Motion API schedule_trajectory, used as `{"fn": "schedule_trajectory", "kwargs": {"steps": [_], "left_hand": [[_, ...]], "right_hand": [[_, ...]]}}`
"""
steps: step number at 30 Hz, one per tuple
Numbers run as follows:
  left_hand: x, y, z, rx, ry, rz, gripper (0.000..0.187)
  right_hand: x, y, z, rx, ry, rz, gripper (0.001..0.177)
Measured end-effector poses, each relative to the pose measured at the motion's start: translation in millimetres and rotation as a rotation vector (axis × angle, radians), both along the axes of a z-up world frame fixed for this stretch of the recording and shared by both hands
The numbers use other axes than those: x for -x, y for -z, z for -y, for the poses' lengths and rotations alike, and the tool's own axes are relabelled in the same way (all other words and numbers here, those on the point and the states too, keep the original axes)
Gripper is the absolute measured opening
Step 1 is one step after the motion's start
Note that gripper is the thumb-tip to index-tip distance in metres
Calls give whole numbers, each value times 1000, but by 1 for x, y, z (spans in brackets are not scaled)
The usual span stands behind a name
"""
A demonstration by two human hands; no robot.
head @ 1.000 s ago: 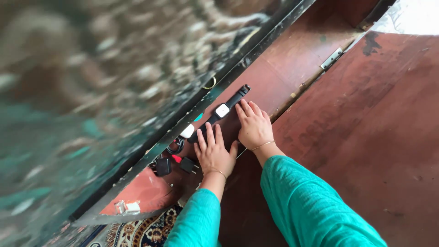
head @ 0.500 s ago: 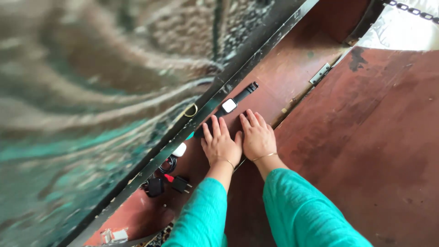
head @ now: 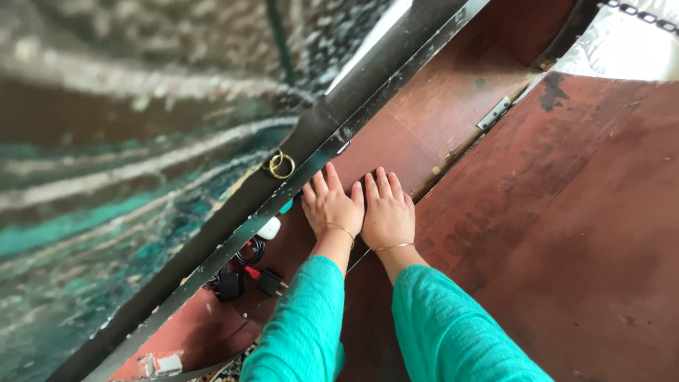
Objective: The person wipes a smartwatch with a purple cloth, then places it in a drawer. They return to the bed and begin handling a black cable among other electronics.
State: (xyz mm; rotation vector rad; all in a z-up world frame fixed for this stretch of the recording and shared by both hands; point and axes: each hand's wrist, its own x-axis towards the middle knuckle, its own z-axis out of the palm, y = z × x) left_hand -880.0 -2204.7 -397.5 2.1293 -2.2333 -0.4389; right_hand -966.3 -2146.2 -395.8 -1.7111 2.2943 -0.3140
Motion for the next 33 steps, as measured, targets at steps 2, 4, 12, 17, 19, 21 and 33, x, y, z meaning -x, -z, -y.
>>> {"fn": "schedule_trajectory", "kwargs": {"steps": [2, 4, 12, 17, 19, 21, 33], "left_hand": [[0, -2, 4, 21, -7, -15, 78], [2, -6, 4, 42, -14, -30, 79], [-46, 9, -49, 357, -131, -412, 50], [-97, -1, -31, 386, -546, -175, 64], [-106, -7, -24, 365, -641, -54, 70], [-112, -6, -21, 224, -670, 51, 61], [-159, 18, -17, 425, -126, -104, 33]], "right_hand": [[-1, -5, 2, -10, 20, 21, 57], [0, -6, 3, -22, 40, 42, 56], [-1, -8, 2, -36, 45, 60, 75], [-4, -3, 3, -9, 67, 45, 75], [-6, -4, 4, -6, 72, 47, 74], [-4, -4, 4, -13, 80, 61, 74], [-4, 0, 4, -28, 70, 45, 76]]}}
